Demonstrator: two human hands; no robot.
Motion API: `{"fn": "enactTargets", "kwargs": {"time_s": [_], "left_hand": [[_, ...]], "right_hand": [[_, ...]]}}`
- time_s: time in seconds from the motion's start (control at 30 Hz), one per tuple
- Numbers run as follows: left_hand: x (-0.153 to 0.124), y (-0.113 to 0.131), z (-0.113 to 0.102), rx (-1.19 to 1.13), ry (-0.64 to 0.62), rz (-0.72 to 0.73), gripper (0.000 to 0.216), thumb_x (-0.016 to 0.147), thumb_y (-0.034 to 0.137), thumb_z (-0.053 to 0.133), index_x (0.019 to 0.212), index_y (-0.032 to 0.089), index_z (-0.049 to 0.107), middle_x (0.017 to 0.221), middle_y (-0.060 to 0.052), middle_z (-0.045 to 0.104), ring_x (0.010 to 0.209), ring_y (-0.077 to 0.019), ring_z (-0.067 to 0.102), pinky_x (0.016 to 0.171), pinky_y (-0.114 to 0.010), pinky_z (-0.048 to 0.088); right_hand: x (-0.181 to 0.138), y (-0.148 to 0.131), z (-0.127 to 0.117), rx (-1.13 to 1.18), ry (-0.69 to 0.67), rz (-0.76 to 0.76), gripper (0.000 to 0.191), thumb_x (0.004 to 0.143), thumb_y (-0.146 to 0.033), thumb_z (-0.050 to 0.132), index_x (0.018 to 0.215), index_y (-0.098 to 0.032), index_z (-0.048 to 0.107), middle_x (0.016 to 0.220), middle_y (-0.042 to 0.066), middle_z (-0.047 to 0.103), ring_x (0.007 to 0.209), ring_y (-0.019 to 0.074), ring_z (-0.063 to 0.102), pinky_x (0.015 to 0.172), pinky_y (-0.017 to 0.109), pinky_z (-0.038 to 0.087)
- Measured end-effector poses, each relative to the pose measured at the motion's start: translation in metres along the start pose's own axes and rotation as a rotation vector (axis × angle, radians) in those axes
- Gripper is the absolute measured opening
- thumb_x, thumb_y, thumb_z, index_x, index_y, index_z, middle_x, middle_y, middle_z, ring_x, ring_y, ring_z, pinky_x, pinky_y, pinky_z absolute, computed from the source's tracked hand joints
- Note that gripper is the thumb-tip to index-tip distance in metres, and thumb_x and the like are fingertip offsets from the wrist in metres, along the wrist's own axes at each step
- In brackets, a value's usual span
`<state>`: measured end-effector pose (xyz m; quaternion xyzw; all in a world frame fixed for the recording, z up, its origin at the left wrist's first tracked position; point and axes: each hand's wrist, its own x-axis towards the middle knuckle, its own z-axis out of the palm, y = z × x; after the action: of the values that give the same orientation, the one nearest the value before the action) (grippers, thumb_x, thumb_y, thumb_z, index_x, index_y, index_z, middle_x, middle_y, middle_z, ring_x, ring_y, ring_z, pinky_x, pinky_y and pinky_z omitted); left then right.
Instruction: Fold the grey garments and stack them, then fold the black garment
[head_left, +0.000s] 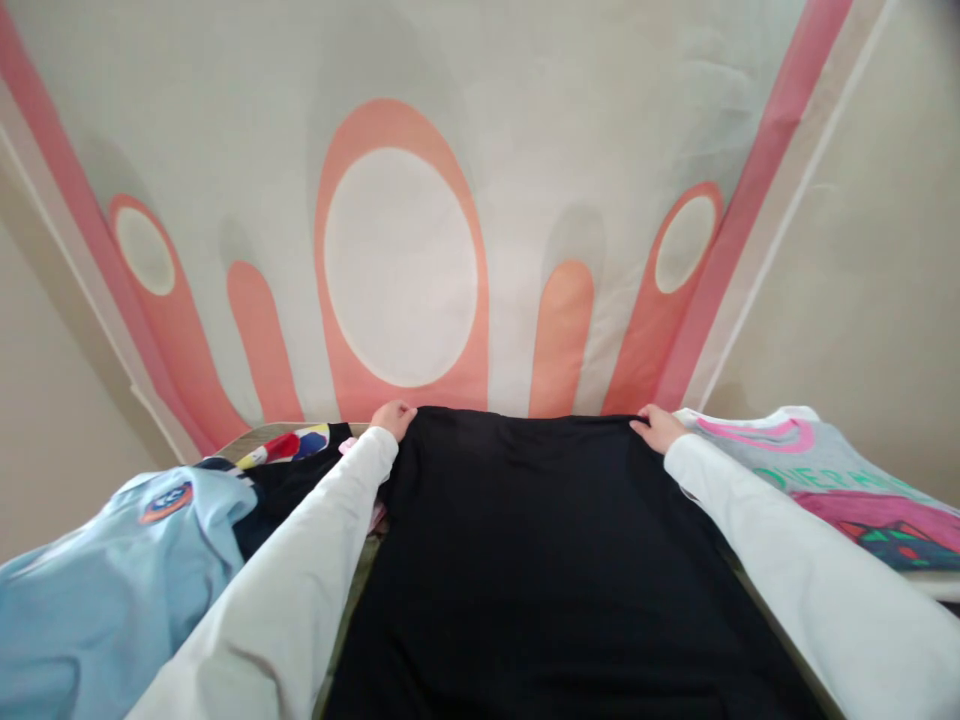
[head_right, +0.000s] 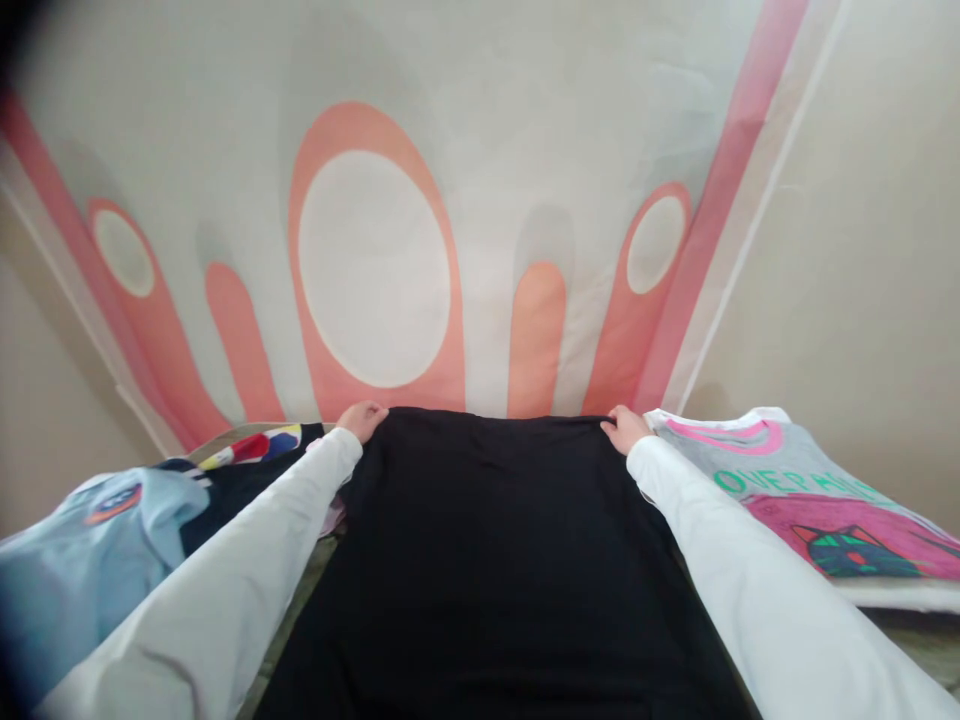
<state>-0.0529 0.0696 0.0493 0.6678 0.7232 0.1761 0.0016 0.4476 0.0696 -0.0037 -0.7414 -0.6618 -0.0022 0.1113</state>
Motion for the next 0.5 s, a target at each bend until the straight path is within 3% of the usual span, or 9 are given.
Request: {"fn": "enactTargets", "kwargs": {"time_s": [0.13,0.23,0.37,0.5], "left_hand": [[0.01,-0.01,-0.017,0.082,0.096,0.001,0.028,0.084,0.039,0.04,0.095,0.02,0.058,0.095,-0.006,0.064,0.091,-0.0207,0.057,0.075,-0.028,0.041],[0.005,-0.011,-0.017,0.244,0.067,0.0,0.028,0.085,0.038,0.037,0.097,0.022,0.058,0.095,-0.01,0.063,0.092,-0.0264,0.057,0.074,-0.036,0.042],[-0.004,0.002,-0.003,0.297,-0.033,0.095,0.025,0.083,0.024,0.045,0.106,0.019,0.055,0.11,-0.014,0.056,0.104,-0.029,0.05,0.084,-0.044,0.037],[-0.012,0.034,0.024,0.267,-0.102,0.247,0.028,0.085,0.029,0.048,0.111,0.018,0.051,0.115,-0.01,0.051,0.105,-0.0225,0.049,0.088,-0.043,0.038]], "right_hand": [[0.008,0.006,-0.013,0.098,0.121,0.023,0.027,0.083,-0.032,0.043,0.103,-0.016,0.051,0.098,0.01,0.062,0.091,0.0204,0.057,0.075,0.028,0.04],[0.005,0.004,-0.018,0.053,0.116,0.048,0.026,0.083,-0.028,0.043,0.105,-0.019,0.052,0.098,0.01,0.062,0.089,0.0221,0.057,0.073,0.031,0.039],[-0.009,-0.01,-0.014,-0.075,0.037,-0.119,0.033,0.076,-0.014,0.048,0.108,-0.018,0.053,0.108,0.01,0.058,0.099,0.0236,0.051,0.082,0.035,0.036],[-0.03,-0.04,-0.006,-0.097,0.084,-0.321,0.031,0.081,-0.025,0.043,0.109,-0.019,0.053,0.116,0.01,0.053,0.109,0.0257,0.043,0.088,0.041,0.033]]}}
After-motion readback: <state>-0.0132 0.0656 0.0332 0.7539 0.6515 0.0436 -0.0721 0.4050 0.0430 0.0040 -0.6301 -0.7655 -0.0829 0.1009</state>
